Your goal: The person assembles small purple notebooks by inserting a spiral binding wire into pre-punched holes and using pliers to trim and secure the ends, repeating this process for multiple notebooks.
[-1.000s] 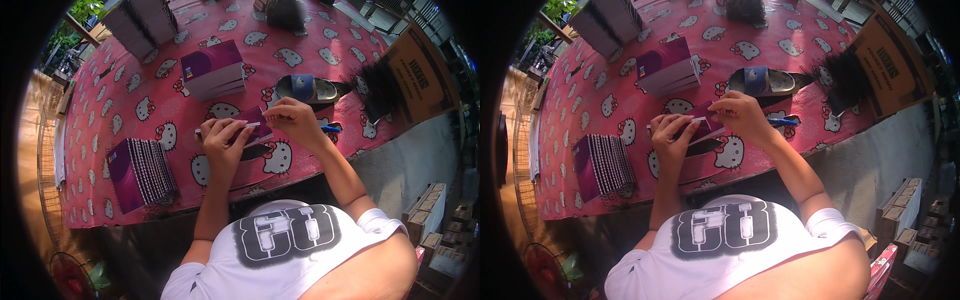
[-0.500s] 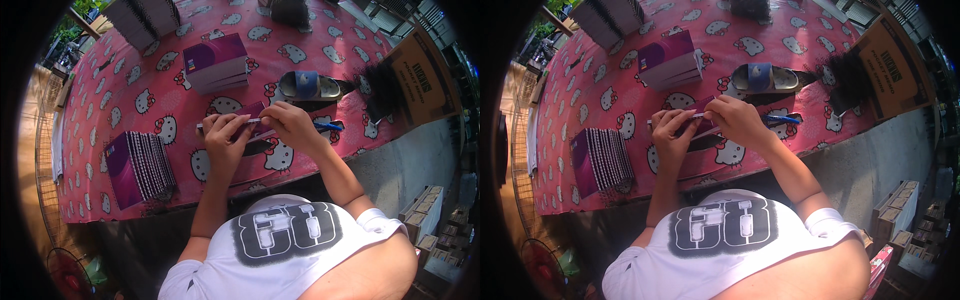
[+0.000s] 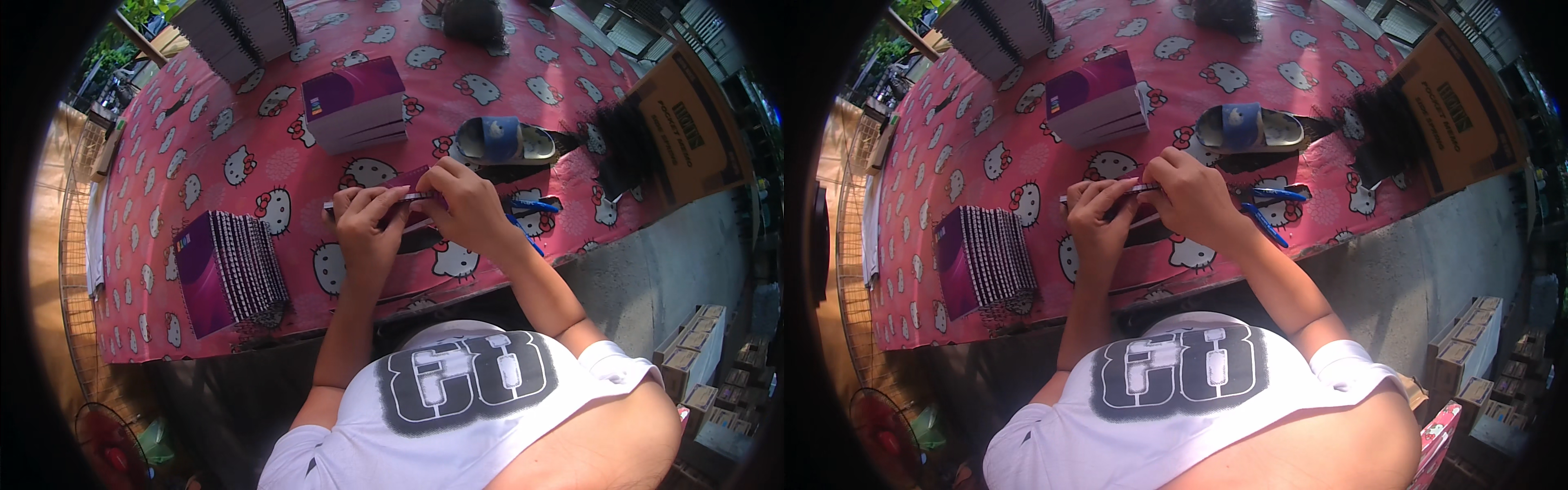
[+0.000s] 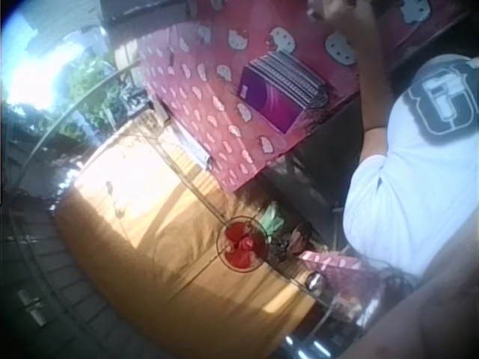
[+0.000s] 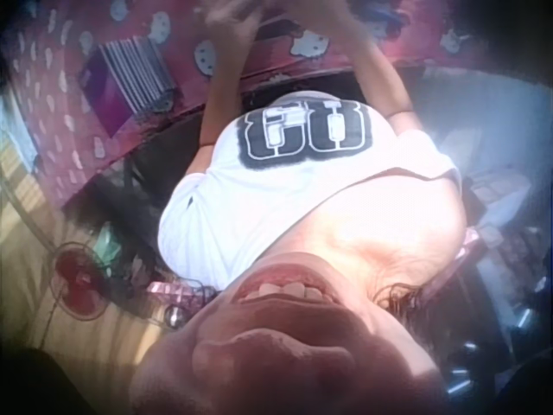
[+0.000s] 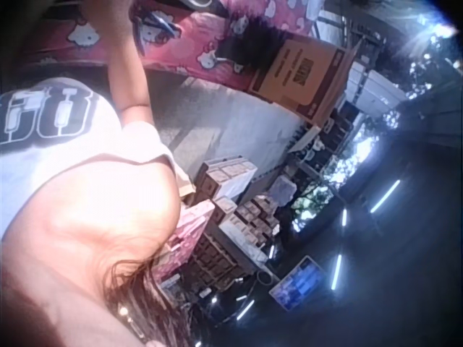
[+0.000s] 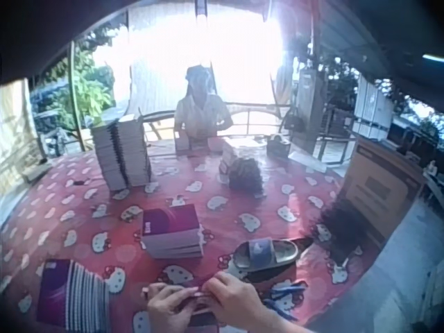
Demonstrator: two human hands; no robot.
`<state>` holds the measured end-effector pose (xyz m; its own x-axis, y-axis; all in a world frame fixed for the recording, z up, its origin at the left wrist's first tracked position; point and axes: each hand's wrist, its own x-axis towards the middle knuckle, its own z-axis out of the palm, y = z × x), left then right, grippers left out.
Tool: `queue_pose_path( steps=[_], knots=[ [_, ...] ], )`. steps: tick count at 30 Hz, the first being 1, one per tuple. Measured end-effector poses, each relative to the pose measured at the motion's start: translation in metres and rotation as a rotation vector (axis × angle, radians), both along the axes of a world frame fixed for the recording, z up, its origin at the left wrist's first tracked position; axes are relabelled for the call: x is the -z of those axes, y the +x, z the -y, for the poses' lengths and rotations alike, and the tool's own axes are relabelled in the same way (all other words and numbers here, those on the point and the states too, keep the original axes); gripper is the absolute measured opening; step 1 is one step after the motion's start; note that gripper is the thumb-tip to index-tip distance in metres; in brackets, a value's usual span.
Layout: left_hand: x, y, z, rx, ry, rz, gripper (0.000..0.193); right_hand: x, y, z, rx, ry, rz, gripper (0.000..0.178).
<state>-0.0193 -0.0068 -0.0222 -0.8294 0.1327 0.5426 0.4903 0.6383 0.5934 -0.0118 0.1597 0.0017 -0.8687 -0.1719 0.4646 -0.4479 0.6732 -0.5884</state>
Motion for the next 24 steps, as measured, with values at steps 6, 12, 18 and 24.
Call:
queue_pose_path(
  steps=[6,12,18,24],
  knots=[
    [-0.003,0.0,-0.004,0.023,0.023,0.025,0.025,0.004,0.001,0.0,0.044,0.137,-0.093,0.013],
    [0.002,0.001,0.003,0.083,0.078,0.131,0.028,-0.016,-0.018,-0.117,0.457,0.35,0.135,0.046],
    [-0.004,-0.006,-0.006,0.145,0.11,0.166,0.039,0.02,-0.034,-0.165,0.289,0.294,0.221,0.05],
    [-0.007,-0.008,-0.003,0.171,0.13,0.102,0.04,0.012,-0.017,-0.11,-0.256,-0.669,0.411,0.042]
  ],
)
